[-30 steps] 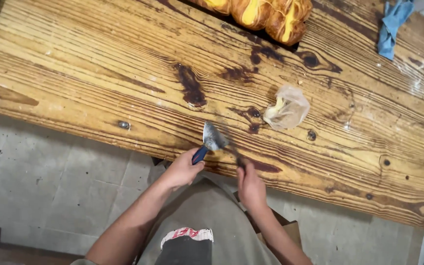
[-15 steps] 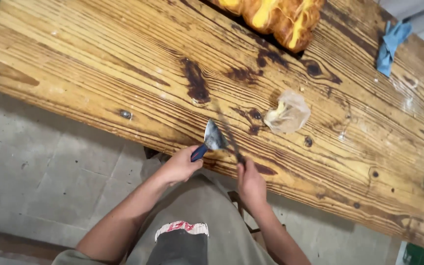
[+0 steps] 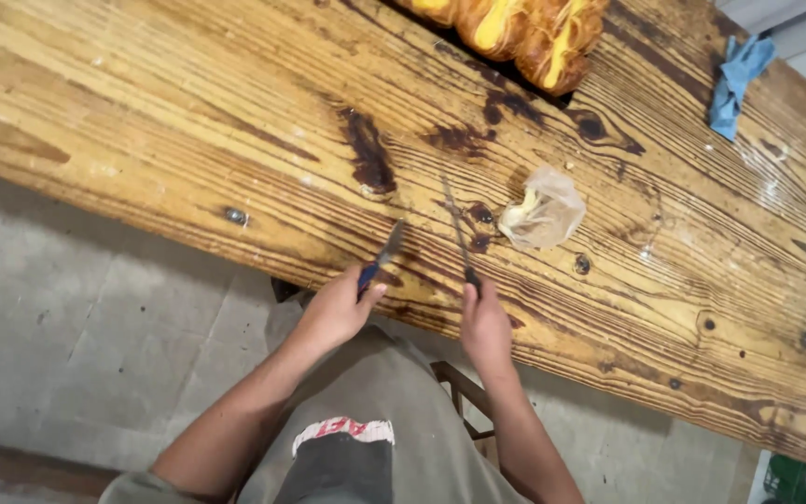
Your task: Separating individual croissants from a large tray using a metal scraper and hands
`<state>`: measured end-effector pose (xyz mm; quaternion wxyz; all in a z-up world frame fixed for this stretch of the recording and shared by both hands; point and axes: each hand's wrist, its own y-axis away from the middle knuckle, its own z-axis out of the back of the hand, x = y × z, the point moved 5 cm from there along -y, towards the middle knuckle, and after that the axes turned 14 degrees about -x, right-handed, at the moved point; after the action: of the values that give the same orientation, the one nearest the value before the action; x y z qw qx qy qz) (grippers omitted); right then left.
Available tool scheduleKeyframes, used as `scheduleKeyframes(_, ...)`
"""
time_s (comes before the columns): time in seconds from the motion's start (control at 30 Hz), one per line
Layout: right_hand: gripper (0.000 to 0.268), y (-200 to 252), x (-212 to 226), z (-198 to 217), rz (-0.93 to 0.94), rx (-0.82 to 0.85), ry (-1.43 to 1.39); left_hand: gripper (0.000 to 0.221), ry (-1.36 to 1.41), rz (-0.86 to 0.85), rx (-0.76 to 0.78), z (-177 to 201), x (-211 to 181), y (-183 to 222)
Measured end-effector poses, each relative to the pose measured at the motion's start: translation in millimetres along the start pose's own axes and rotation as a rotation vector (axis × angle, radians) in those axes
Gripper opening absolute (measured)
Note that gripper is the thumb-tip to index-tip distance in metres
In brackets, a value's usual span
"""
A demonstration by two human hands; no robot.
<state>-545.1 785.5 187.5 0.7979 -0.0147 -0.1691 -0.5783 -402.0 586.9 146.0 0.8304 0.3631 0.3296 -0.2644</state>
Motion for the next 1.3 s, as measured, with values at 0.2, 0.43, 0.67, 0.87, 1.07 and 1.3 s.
scheduleKeyframes(0.2,0.036,26,-12,36,-0.179,-0.015,-0.08,0.039,-0.162,-0.14,-0.222,7,-1,0)
scheduleKeyframes(0.43,0.043,55,-9,-7,0.16,-0.013,-0.09,0.045,-0.061,0.055,-0.062,15,-20,7)
scheduleKeyframes(0.67,0.045,49,-24,-19,0.149,-0.06,-0.12,0.037,-0.081,-0.016,-0.058,9,-19,9)
scheduleKeyframes(0.87,0.046,34,0,1,0.198,-0.04,-0.072,0.041,-0.111,-0.064,-0.049,6,-18,9)
scheduleKeyframes(1.07,0.046,1,-14,-18,0.201,-0.039,0.039,0.042,-0.139,-0.094,-0.032,6,-12,14)
scheduleKeyframes(1.3,0.05,-25,-34,-67,0.13,-0.147,0.201,0.041,-0.017,-0.124,-0.092,9,-1,13)
